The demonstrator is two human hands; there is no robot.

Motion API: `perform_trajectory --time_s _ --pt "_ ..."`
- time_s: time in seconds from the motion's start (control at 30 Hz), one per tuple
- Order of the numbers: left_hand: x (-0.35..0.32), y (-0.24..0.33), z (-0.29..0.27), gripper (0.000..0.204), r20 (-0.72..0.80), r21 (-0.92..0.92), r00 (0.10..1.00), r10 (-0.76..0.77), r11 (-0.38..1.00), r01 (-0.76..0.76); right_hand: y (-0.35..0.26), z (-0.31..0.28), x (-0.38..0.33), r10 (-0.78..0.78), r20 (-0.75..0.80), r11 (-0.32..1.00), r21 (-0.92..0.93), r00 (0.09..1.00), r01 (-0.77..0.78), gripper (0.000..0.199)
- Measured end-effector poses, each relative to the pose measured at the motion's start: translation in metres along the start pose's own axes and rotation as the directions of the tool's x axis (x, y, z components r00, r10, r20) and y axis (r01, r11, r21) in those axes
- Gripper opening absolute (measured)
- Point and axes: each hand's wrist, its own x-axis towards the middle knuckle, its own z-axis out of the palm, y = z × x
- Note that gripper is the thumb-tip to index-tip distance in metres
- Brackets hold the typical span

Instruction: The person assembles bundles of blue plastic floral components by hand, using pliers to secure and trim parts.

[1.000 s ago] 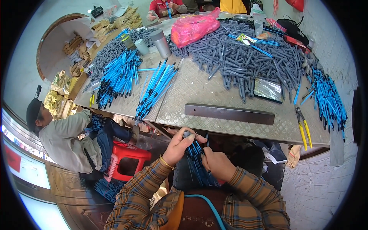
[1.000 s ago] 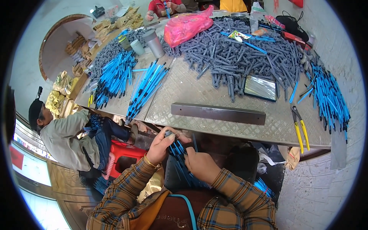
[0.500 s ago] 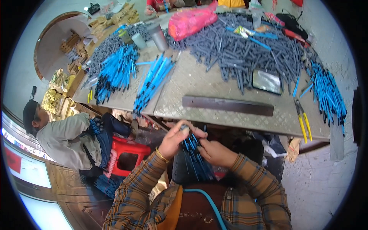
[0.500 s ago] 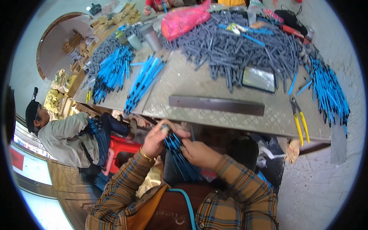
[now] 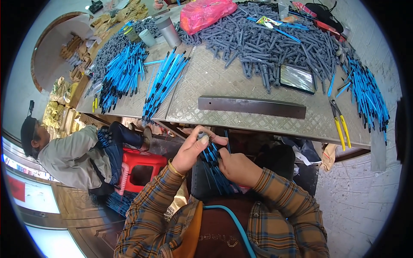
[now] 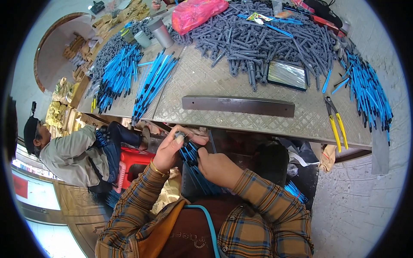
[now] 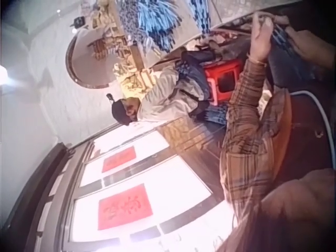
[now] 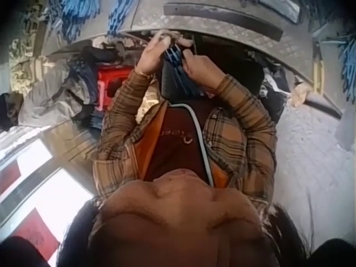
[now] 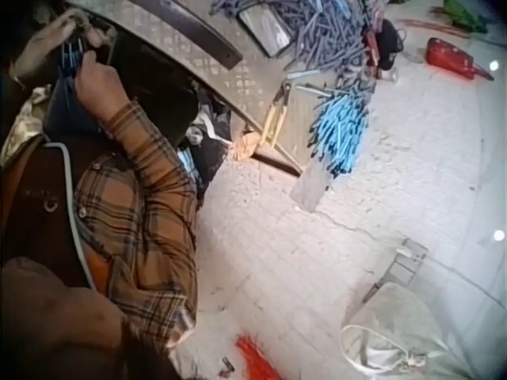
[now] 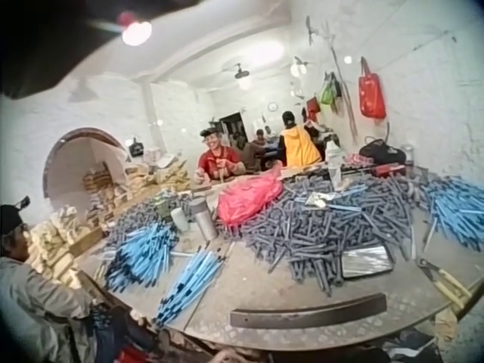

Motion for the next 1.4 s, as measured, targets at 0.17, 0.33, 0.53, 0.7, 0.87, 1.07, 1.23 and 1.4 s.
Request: perform_trajectory --time_s 0.17,0.33,0.53,0.7,0.87,1.07,1.23,1.4 --pt "-0.004 0.001 0.007 0.015 -0.049 0.177 0.999 -0.004 0.984 0.013 -0.005 0.000 -0.001 0.016 0.010 0.999 -0.036 1.000 -0.015 0.021" --pt "-0.004 0.000 0.019 0.014 -0.221 0.127 0.974 -0.048 0.989 0.078 -0.007 -0.003 -0.002 -0.030 0.017 0.999 -0.033 0.999 0.031 0.024" --pt "-0.004 -0.013 0.027 0.009 -0.274 0.103 0.958 0.083 0.993 -0.056 -0.009 -0.007 -0.008 -0.087 -0.022 0.992 -0.089 0.996 0.085 0.023" --pt "-0.001 -0.010 0.037 0.009 -0.269 0.090 0.960 0.072 0.995 -0.049 -0.007 -0.019 -0.014 -0.039 0.028 0.999 -0.004 0.999 0.039 0.025" --pt "0.007 -0.006 0.052 0.010 -0.228 0.157 0.971 0.079 0.987 -0.043 0.032 -0.037 -0.036 0.286 -0.003 0.704 0.680 0.958 -0.208 0.030" --pt "0.020 -0.007 0.076 0.013 -0.117 0.251 0.991 0.066 0.967 -0.035 0.027 -0.054 -0.045 0.047 -0.340 0.902 0.418 0.939 0.106 0.031" --pt "0.019 -0.009 0.086 0.014 -0.128 0.535 0.981 0.148 0.843 -0.057 0.022 -0.086 -0.032 -0.329 -0.421 0.909 0.100 0.845 0.404 0.030" --pt "-0.002 -0.002 0.090 0.016 -0.241 0.506 0.967 0.086 0.861 0.050 0.023 -0.083 -0.016 -0.495 -0.347 0.813 0.140 0.797 0.566 0.023"
